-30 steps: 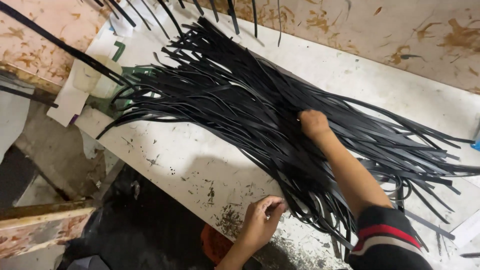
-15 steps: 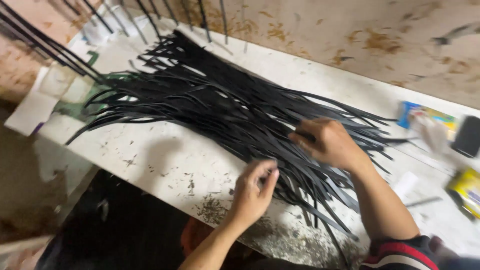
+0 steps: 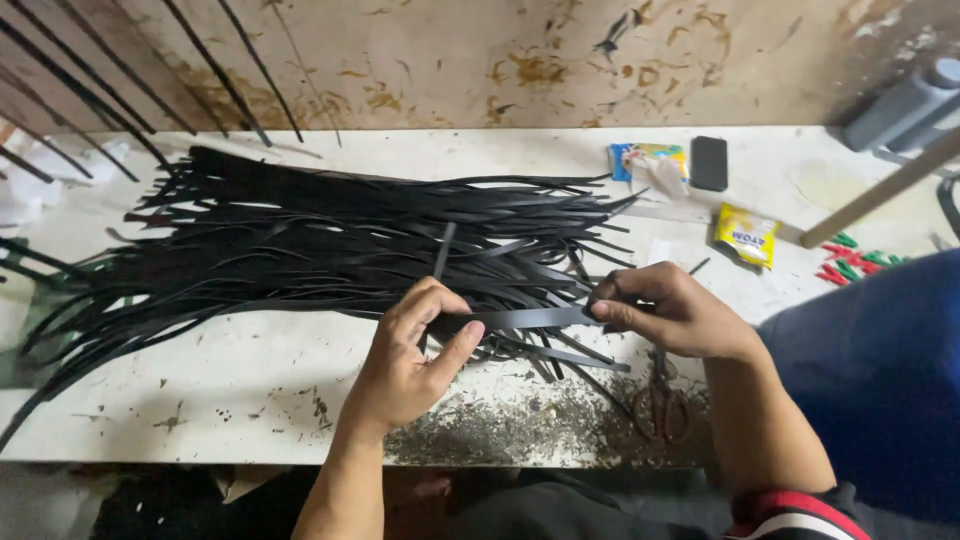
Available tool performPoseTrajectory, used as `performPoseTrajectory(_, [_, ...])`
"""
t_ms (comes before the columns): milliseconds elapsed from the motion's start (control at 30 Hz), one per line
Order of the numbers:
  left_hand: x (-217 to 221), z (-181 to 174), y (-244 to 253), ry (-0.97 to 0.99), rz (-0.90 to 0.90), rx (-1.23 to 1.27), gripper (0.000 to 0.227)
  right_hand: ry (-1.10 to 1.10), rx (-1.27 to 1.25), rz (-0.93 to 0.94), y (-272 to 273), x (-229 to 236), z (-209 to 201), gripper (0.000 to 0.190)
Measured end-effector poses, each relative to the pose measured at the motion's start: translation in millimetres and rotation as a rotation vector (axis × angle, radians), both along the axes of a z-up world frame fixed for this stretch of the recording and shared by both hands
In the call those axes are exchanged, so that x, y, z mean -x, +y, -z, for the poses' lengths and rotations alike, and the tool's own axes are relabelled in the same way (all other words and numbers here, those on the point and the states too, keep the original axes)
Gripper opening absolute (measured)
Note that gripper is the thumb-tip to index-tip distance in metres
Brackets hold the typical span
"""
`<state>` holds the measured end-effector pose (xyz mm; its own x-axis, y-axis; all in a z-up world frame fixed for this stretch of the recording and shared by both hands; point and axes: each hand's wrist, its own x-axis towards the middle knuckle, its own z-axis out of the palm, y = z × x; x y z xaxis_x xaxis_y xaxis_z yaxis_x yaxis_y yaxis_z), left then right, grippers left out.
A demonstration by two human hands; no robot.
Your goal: The person takes long black rubber strips from a drying rack, rubs them on a small rectangular block placed on a blue container, and then hangs the strips back on the rack using clothespins. The process is repeated for multiple strips.
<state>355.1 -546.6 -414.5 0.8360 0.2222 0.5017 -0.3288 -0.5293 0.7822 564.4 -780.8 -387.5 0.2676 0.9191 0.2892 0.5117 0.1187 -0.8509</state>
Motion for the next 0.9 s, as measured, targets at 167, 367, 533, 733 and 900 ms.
performPoseTrajectory(167, [-19, -17, -56, -0.009, 0.125, -0.095, 0.014, -0.044, -0.035, 0.092, -15, 39, -2, 0.015])
performPoseTrajectory(367, [-22, -6, -42, 0.060, 0.115, -0.288, 0.006, 0.023, 0.047, 0.306, -93, 36, 22, 0.015])
performPoseTrajectory(533, [-59, -5, -113, 0.035, 0.336, -0.389, 0.017, 0.089, 0.039, 0.412, -109, 59, 15, 0.015])
performPoseTrajectory(733, [-90, -54, -106, 0.104, 0.465, -0.315, 0.010, 0.160, 0.061, 0.534, -177, 56, -17, 0.017])
performPoseTrajectory(900, [-129, -77, -189, 0.168, 0.651, -0.343, 0.014, 0.141, 0.073, 0.479, -205, 41, -28, 0.012])
